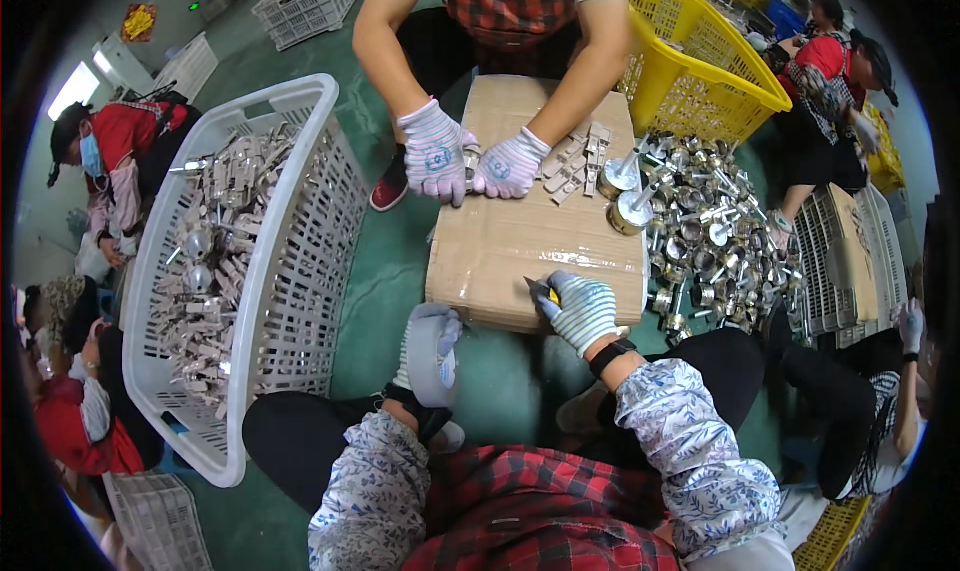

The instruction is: Assembling and organizing metal door latches or similar hardware on a production floor.

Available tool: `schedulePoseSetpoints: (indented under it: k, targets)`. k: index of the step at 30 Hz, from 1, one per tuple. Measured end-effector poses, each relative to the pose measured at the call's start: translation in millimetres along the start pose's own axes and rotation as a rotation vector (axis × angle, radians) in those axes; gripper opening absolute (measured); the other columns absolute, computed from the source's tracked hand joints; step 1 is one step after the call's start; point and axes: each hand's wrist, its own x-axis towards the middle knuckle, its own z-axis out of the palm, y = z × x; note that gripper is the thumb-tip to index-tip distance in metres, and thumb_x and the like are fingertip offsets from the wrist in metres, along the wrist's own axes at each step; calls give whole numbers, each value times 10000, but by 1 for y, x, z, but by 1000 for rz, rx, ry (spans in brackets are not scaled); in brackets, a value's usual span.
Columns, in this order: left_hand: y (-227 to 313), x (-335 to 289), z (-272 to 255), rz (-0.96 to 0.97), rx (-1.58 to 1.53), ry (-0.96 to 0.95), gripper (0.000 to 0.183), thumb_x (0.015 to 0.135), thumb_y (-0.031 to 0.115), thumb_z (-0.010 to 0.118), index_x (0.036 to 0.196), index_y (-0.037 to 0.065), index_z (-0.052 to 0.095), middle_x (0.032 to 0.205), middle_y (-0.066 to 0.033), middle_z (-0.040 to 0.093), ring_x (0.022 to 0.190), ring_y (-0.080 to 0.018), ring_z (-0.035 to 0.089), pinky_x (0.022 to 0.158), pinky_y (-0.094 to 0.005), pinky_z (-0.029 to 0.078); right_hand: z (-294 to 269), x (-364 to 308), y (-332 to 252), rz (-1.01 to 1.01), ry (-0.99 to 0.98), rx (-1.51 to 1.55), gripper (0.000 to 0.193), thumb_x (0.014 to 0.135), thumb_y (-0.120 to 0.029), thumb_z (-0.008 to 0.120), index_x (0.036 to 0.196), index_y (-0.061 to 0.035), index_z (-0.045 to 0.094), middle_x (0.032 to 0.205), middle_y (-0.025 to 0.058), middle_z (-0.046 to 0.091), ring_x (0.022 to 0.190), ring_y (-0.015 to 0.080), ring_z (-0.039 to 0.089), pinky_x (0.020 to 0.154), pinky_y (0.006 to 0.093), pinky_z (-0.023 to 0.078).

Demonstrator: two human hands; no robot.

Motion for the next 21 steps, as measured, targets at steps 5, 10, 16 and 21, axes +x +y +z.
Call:
schedulePoseSetpoints:
  k: [5, 10, 16, 21]
  targets:
    - [1, -2, 4, -61, -165, 18, 348, 884, 53, 577, 1181, 30, 398, 1001, -91, 541, 811, -166, 557, 801, -282, 473, -2, -4, -4, 6, 9, -60, 248, 811, -349, 612, 869, -107, 614, 804, 110, 650, 756, 299, 641, 647, 415, 484]
    - [24, -7, 22, -40, 147, 80, 388, 881, 67, 592, 1204, -9, 392, 1002, -102, 548, 789, -159, 565, 764, -273, 493, 2, -5, 0, -8, 26, -49, 242, 805, -344, 618, 869, -111, 613, 797, 105, 648, 757, 294, 643, 647, 413, 485]
    - [26, -13, 28, -86, -87, 72, 369, 865, 87, 625, 1174, 21, 435, 984, -94, 564, 807, -158, 572, 765, -280, 510, 4, -6, 2, -36, 42, -55, 234, 790, -339, 636, 865, -119, 612, 813, 101, 651, 757, 285, 646, 648, 411, 488]
    - [30, -13, 29, -70, 79, 61, 321, 851, 64, 640, 1120, 42, 466, 963, -93, 563, 804, -161, 570, 755, -280, 508, 4, -7, 4, -58, 73, -59, 239, 784, -335, 639, 858, -110, 607, 813, 109, 649, 751, 290, 646, 649, 407, 492]
